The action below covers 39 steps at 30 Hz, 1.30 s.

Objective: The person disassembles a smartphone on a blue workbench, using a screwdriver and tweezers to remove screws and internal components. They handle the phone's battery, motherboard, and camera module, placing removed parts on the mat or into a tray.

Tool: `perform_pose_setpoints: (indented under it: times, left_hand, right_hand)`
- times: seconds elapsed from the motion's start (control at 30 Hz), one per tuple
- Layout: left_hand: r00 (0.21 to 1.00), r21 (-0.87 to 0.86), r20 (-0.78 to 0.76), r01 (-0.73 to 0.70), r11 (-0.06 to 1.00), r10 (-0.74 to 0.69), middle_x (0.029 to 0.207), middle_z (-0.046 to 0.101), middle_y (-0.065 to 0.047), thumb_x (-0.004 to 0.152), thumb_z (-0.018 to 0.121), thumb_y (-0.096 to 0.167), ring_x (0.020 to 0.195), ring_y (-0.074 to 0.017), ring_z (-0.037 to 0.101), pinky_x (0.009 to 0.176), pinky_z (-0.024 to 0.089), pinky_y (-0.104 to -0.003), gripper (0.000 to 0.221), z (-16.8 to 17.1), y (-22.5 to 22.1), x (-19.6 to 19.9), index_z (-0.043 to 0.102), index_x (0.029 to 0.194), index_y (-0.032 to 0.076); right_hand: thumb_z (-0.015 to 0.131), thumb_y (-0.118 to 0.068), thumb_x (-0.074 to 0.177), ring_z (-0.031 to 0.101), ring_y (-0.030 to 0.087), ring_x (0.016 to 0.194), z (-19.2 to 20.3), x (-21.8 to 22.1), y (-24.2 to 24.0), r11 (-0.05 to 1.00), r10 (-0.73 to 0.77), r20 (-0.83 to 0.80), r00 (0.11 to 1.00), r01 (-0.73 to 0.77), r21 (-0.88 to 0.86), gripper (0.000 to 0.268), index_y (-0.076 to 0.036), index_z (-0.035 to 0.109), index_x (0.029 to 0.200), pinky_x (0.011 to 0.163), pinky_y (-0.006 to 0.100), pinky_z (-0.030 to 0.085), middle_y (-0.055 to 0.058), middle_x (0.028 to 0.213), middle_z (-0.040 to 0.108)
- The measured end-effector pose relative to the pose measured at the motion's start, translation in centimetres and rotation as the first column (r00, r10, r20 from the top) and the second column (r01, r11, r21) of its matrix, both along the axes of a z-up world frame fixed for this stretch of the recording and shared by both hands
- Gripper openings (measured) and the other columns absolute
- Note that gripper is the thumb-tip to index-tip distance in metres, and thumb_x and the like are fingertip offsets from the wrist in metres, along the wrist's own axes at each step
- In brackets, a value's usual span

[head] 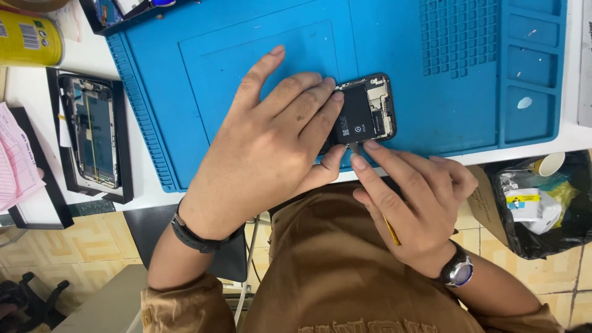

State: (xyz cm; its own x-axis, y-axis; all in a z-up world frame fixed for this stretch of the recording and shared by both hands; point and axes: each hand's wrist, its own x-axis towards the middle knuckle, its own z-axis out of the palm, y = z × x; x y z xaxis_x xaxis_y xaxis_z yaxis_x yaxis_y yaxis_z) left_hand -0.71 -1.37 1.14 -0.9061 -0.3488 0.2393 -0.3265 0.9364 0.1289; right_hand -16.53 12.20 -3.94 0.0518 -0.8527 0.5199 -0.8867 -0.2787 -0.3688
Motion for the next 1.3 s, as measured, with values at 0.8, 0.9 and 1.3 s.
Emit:
perform_pose_setpoints:
  times: [0.8, 0.9, 1.3]
  left_hand:
    - [0.924, 0.153, -0.271, -0.235, 0.96, 0.27, 0.101, 0.068, -0.005, 0.095, 0.062, 0.014, 0.106, -0.0252, 0.058, 0.099, 0.032, -0.046, 0.012, 2.3, 2.2, 0.4, 0.069, 0.101, 0.005]
    - [0.877, 0.109, -0.378, -0.275, 0.955, 0.296, 0.109, 0.067, -0.001, 0.089, 0.078, 0.016, 0.11, -0.0234, 0.055, 0.1, 0.034, -0.042, 0.019, 2.7, 3.3, 1.2, 0.069, 0.105, 0.01]
    - [0.911, -0.446, -0.41, -0.171, 0.878, -0.031, 0.115, 0.064, -0.006, 0.1, 0.048, 0.017, 0.111, -0.0112, 0.058, 0.103, 0.034, -0.032, 0.026, 2.5, 9.6, 8.5, 0.068, 0.111, 0.006]
  right_hand:
    - [0.045, -0.005, 0.097, 0.067, 0.029, 0.097, 1.8, -0.1, 0.6, 0.991, -0.05, 0.458, 0.888, -0.014, 0.136, 0.023, 0.004, 0.065, 0.106, 0.089, 0.039, 0.041, 0.018, 0.108, 0.067]
    - [0.026, -0.036, 0.104, 0.06, 0.038, 0.095, 1.0, 0.1, 1.7, 0.991, -0.121, 0.682, 0.721, 0.049, 0.124, 0.062, 0.011, 0.058, 0.08, 0.096, 0.045, 0.043, 0.028, 0.097, 0.061]
    - [0.042, 0.009, 0.085, 0.061, 0.033, 0.109, 1.6, -1.1, 0.1, 0.511, -0.593, 0.793, 0.137, -0.698, 0.502, 0.03, -0.01, 0.029, 0.067, 0.08, 0.043, 0.05, 0.031, 0.123, 0.062]
